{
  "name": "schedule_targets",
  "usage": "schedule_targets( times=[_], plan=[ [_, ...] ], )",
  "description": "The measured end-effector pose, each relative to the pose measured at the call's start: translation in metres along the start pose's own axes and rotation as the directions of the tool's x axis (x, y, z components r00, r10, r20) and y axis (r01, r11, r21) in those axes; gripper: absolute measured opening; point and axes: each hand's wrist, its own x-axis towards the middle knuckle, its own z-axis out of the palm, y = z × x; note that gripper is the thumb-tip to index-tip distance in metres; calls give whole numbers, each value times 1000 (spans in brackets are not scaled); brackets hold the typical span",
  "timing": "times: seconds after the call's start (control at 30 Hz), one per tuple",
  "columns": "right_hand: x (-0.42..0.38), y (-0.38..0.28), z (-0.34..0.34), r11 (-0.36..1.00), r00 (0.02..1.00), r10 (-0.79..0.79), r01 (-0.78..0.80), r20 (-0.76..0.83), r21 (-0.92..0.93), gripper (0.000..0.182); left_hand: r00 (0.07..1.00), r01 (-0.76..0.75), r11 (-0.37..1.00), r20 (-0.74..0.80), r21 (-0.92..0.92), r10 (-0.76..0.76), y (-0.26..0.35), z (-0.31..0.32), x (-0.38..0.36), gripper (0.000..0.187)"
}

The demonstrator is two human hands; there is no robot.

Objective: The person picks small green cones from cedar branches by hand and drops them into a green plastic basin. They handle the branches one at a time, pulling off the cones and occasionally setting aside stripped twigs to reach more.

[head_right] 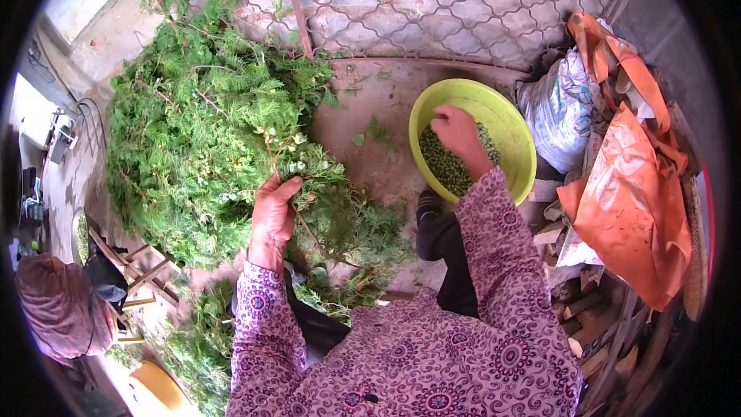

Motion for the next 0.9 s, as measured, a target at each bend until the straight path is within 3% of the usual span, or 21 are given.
schedule_targets(
  times=[0.07,0.1,0.17,0.2,0.27,0.37,0.43,0.5,0.6,0.63,0.7,0.73,0.8,0.83,0.9],
  plan=[
    [-1,-24,6,907,994,-25,-23,109,421,22,1000,7,999,6,-37,-7,-3,0,14,16],
    [-37,-45,23,879,982,24,-109,185,464,22,995,80,997,-59,15,-79,4,-13,-12,16],
    [-25,-65,11,710,875,-95,-274,475,649,23,998,51,993,-19,-106,-54,0,-9,5,13],
    [-20,-71,9,717,878,-99,-264,468,646,23,999,21,992,-22,-128,-24,2,-4,8,13],
    [-22,-84,11,598,840,-140,-351,524,721,21,1000,21,988,1,-154,-21,3,-11,14,14],
    [-26,-98,9,554,814,-165,-391,557,735,20,1000,15,983,-15,-182,-18,7,-9,15,17],
    [-28,-103,17,548,782,-212,-401,586,734,21,987,-97,959,-152,-266,58,10,-11,18,17],
    [-33,-107,22,549,746,-255,-412,615,727,22,982,-131,949,-169,-286,85,9,-16,23,17],
    [-43,-119,24,737,509,-311,-404,803,542,37,981,-164,886,-168,-433,100,19,-17,18,19],
    [-49,-123,28,737,509,-315,-400,801,545,37,980,-169,886,-169,-431,105,20,-16,17,19],
    [-64,-129,42,627,372,-303,-615,877,478,44,968,-207,881,-218,-426,122,27,-10,11,16],
    [-70,-130,50,628,372,-305,-613,877,479,44,961,-229,880,-243,-416,135,30,-4,7,17],
    [-80,-135,63,374,376,-249,-813,893,446,41,965,-218,875,-231,-432,126,29,-6,8,17],
    [-82,-139,66,374,376,-250,-812,892,448,41,969,-206,870,-219,-448,117,28,-8,9,18],
    [-84,-146,71,26,394,-379,-900,838,435,38,979,-188,848,-168,-496,119,26,-12,9,27]
  ],
)
